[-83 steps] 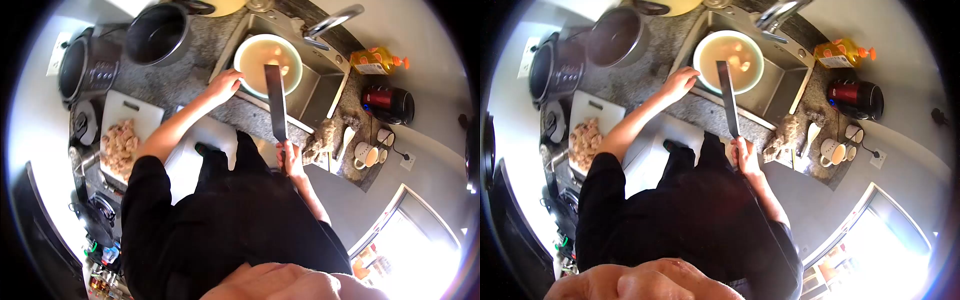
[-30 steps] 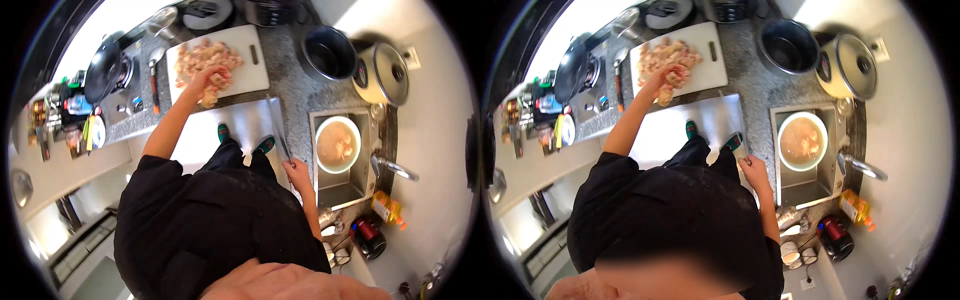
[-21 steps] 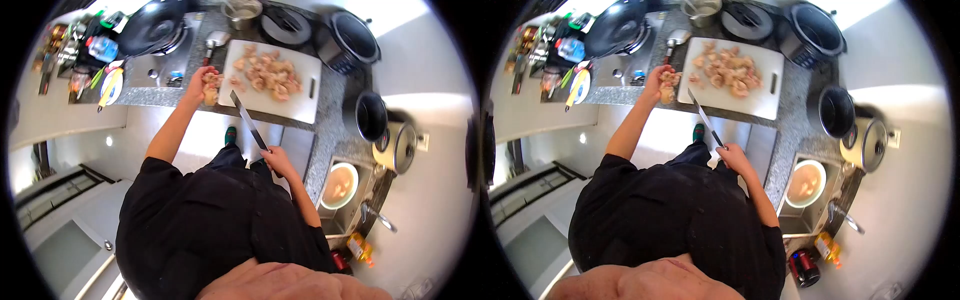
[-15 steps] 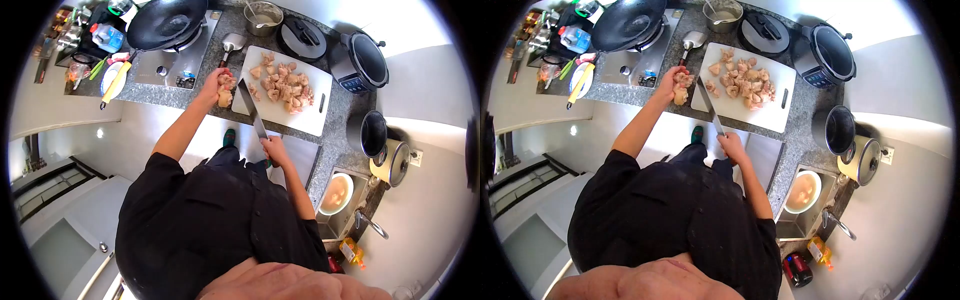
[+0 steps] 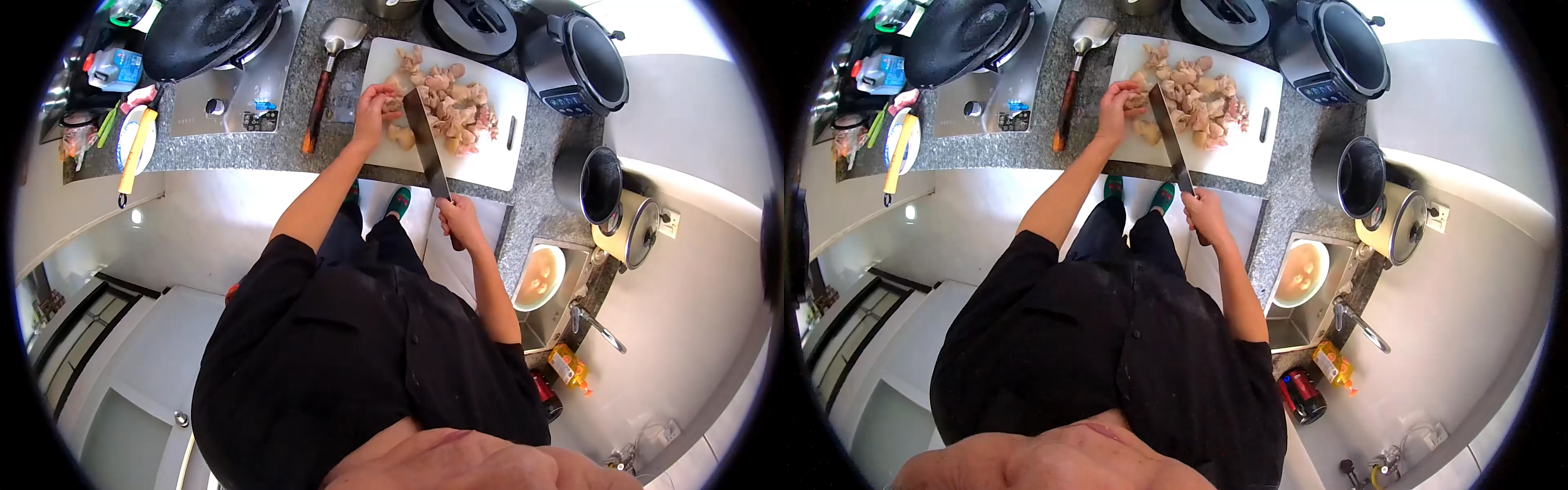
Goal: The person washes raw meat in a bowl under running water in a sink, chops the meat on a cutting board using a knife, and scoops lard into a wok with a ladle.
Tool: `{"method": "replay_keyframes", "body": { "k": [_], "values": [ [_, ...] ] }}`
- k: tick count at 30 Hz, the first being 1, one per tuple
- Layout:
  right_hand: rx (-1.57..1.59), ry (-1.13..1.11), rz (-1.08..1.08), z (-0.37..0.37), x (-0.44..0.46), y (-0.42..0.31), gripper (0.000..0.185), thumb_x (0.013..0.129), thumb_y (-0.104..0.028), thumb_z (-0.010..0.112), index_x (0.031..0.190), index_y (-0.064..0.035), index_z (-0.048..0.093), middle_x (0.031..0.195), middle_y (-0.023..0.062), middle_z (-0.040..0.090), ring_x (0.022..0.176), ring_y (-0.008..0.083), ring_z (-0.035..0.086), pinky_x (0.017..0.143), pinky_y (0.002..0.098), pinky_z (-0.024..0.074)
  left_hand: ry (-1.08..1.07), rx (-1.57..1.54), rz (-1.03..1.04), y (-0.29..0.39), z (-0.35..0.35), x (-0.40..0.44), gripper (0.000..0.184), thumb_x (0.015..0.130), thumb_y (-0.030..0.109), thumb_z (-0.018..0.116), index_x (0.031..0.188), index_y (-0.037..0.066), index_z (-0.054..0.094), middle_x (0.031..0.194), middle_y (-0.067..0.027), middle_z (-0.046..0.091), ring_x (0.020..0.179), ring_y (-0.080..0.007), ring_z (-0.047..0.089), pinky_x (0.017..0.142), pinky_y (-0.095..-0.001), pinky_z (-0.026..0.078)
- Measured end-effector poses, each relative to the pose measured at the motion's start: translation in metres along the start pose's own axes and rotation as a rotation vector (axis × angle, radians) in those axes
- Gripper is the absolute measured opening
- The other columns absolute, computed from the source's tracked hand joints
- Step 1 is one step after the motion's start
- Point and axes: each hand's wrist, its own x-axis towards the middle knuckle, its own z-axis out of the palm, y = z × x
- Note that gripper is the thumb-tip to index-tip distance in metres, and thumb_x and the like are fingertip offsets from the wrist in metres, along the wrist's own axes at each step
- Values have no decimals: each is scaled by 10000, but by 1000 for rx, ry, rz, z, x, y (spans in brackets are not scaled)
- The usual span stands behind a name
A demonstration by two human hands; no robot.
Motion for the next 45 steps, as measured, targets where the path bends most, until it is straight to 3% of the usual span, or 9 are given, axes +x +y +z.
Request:
{"method": "replay_keyframes", "body": {
  "k": [5,7,10,14,23,29,31,38,45],
  "values": [
    [-28,-28,-10,-8,4,2,251,856,-197,558,694,-13,505,546,37,491,399,115,467,382,284,385,-31,602,259,13,-31,-16,227,933,142,444,1076,55,598,1111,-83,573,1015,-204,579,743,-319,558],
    [-44,-36,-19,-10,6,1,252,852,-196,559,686,-13,509,537,36,489,400,115,471,383,284,387,-64,1116,695,18,-40,-17,236,919,163,483,1083,46,606,1120,-121,562,1055,-277,554,826,-337,508],
    [-87,-40,-34,-14,6,2,271,843,-205,575,664,-10,520,525,39,494,397,120,477,385,286,392,-34,1085,672,26,-38,-32,248,844,139,577,1079,66,611,1127,-147,546,1057,-347,515,972,-396,385],
    [-162,-33,-87,-21,8,-4,303,840,-233,579,671,16,542,523,52,504,390,133,480,391,290,400,-83,1228,656,23,-33,-31,307,799,138,640,1096,68,610,1108,-139,566,1058,-325,522,966,-394,399],
    [-113,-117,-98,-32,-1,-14,421,898,-343,572,734,44,597,565,92,550,436,166,536,424,328,417,-116,1130,306,14,-20,-30,299,764,162,723,1003,6,634,911,-145,636,819,-272,639,752,-348,520],
    [-410,-57,-256,-27,-7,-41,615,943,-479,450,721,74,607,710,264,615,690,426,605,678,471,472,-50,1272,418,7,-19,-32,228,815,99,667,1017,7,614,906,-118,616,734,-210,630,685,-311,520],
    [-538,-47,-241,-26,-7,-50,638,952,-488,426,745,79,634,775,294,622,801,476,594,749,503,463,-30,1077,448,6,-16,-34,178,746,91,706,866,14,599,802,-144,579,746,-315,585,654,-397,475],
    [-686,-48,-268,-23,2,-81,677,959,-512,397,778,85,661,792,304,625,820,467,608,772,507,475,-46,1125,537,3,-18,-33,193,736,95,711,871,14,598,794,-154,584,743,-332,585,663,-409,470],
    [-858,-45,-319,-4,11,-96,719,980,-519,331,726,72,652,762,290,628,787,470,611,748,510,486,38,971,247,14,-13,-35,231,758,117,720,920,-9,616,819,-175,619,736,-338,616,671,-412,489]
  ]
}}
